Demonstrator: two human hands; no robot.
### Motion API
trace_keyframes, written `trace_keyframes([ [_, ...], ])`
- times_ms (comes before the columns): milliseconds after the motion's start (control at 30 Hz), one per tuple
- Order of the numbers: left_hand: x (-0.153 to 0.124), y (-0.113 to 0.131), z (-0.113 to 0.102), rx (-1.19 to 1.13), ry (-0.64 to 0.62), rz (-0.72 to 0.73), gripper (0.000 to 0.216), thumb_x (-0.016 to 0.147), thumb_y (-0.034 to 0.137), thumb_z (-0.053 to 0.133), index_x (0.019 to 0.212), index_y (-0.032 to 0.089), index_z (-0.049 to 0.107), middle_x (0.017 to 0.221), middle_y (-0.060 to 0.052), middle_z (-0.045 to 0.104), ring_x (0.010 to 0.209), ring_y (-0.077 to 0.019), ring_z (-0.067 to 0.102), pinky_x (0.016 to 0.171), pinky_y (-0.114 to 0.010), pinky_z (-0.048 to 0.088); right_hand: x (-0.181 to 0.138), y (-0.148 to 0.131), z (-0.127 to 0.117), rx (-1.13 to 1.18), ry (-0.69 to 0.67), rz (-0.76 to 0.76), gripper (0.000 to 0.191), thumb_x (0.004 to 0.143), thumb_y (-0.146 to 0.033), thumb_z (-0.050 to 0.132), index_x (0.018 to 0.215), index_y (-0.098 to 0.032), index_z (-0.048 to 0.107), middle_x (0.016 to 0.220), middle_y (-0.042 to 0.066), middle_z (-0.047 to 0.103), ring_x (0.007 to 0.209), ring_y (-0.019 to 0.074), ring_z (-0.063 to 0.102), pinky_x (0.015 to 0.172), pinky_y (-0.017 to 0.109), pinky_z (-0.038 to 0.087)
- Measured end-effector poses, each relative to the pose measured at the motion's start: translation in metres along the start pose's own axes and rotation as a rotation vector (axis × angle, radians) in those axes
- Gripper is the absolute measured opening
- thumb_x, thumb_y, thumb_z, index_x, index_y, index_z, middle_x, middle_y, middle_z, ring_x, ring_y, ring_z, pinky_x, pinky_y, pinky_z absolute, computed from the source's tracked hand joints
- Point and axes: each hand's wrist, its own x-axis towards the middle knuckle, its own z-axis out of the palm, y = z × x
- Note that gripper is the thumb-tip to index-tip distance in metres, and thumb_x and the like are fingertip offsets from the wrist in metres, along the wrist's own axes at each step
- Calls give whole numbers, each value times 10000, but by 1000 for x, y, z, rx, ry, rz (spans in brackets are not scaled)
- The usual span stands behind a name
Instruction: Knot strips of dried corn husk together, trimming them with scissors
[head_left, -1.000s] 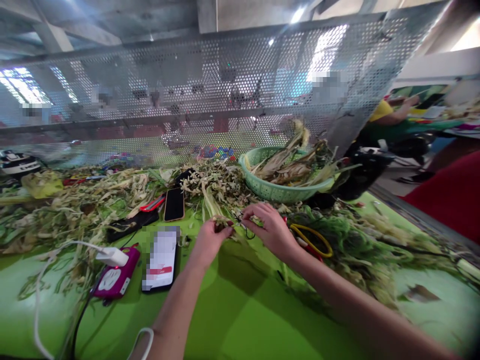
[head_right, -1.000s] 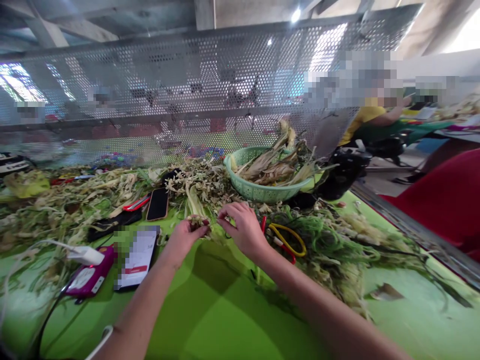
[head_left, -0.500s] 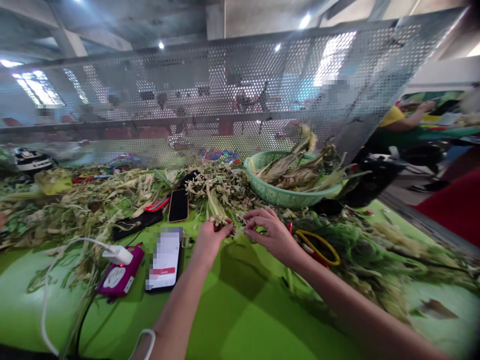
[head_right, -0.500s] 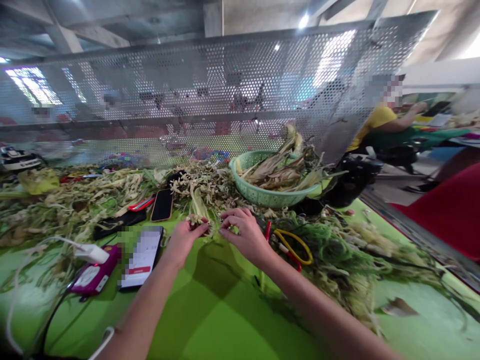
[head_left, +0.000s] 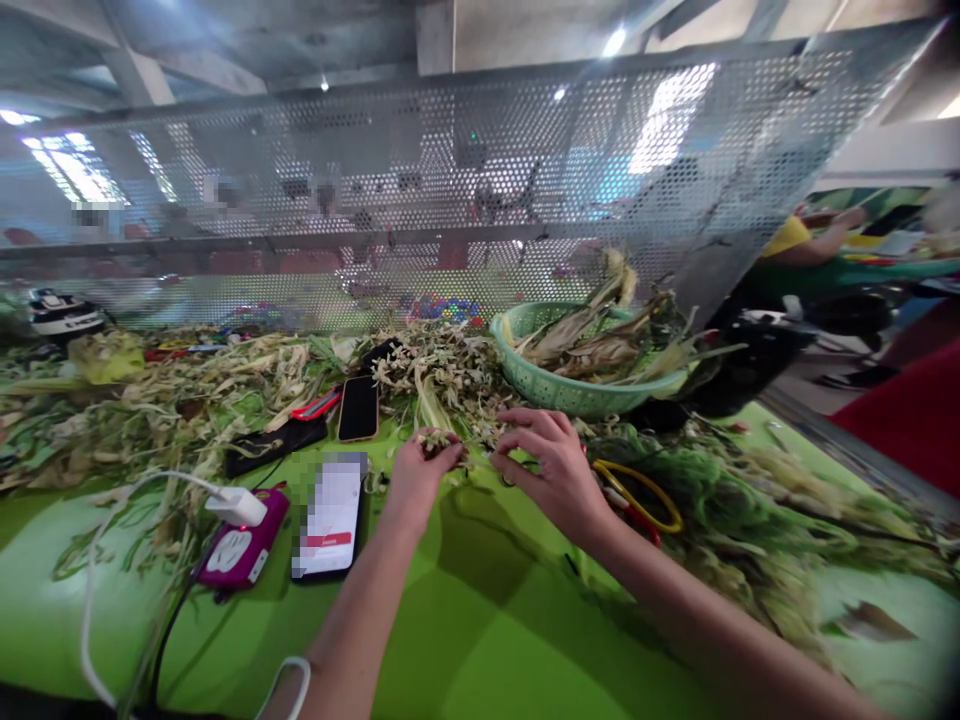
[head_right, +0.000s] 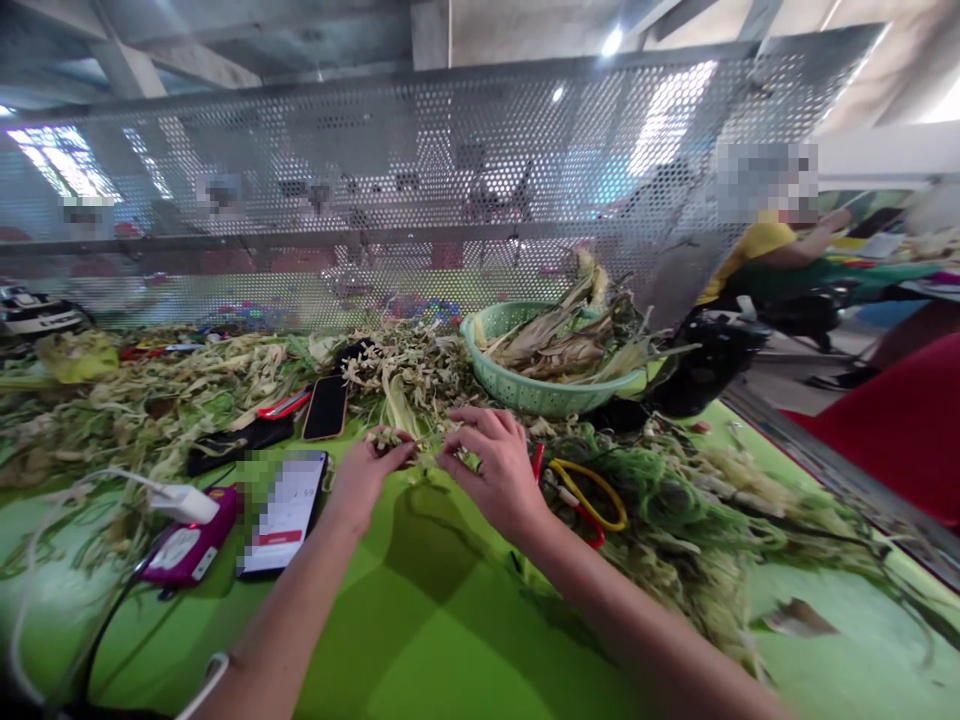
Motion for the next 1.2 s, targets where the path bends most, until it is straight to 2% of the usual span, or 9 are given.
trace_keyframes([
  [167,-1,-1,2,-89,43,-31,257,619,253,765,801,143,621,742,-26,659,709,-151,618,726,-293,510,-4,-4,8,1,-83,11,73,807,-253,661,739,-225,659,1082,68,648,1012,264,512,858,426,383],
  [333,-2,0,0,-165,33,-85,316,564,244,800,799,129,623,741,-28,658,684,-151,624,678,-288,520,-3,-3,12,11,-145,-29,103,824,-183,623,722,-200,625,1103,76,643,1032,259,518,869,424,382],
  [533,-2,-3,5,-131,65,-89,296,558,256,809,756,133,627,728,-23,650,653,-139,611,643,-275,525,-3,-4,10,-54,-69,-29,58,821,-261,651,806,-208,632,1073,70,647,1003,252,528,843,393,378],
  [633,-3,-6,10,-108,38,-69,294,545,263,813,726,143,614,680,-15,639,612,-142,607,630,-289,526,-5,-7,9,-34,-52,-49,176,786,-311,695,932,-223,649,1062,76,640,992,255,527,838,386,378],
  [767,-3,-8,12,-114,30,-57,286,561,260,804,728,140,605,651,-6,637,579,-123,605,618,-258,506,-10,-8,11,-47,-32,-116,85,848,-263,627,910,-254,684,991,52,658,942,227,534,838,371,355],
  [867,-2,-10,7,-135,65,-87,310,577,268,797,780,132,607,646,-7,643,563,-119,608,596,-246,493,-13,-8,12,-73,-19,-215,134,888,-224,565,873,-258,694,924,33,678,868,195,535,818,356,331],
  [1033,2,-8,-3,-292,151,-103,373,560,277,809,833,126,605,664,-4,650,582,-111,619,588,-227,481,-16,-9,17,-82,-143,-385,197,909,-164,500,878,-226,685,862,32,693,825,175,531,787,343,314],
  [1133,2,-5,-5,-315,162,-107,384,554,271,810,846,134,602,697,-9,662,613,-117,632,590,-224,479,-13,-9,16,12,-200,-308,153,897,-216,540,829,-216,677,839,32,689,828,185,530,780,339,327],
  [1200,2,-3,-4,-302,163,-102,380,559,271,804,848,136,597,703,-13,666,623,-123,636,588,-227,480,-11,-9,12,159,-249,-230,124,869,-309,596,839,-218,676,882,40,682,862,199,536,806,343,348],
])
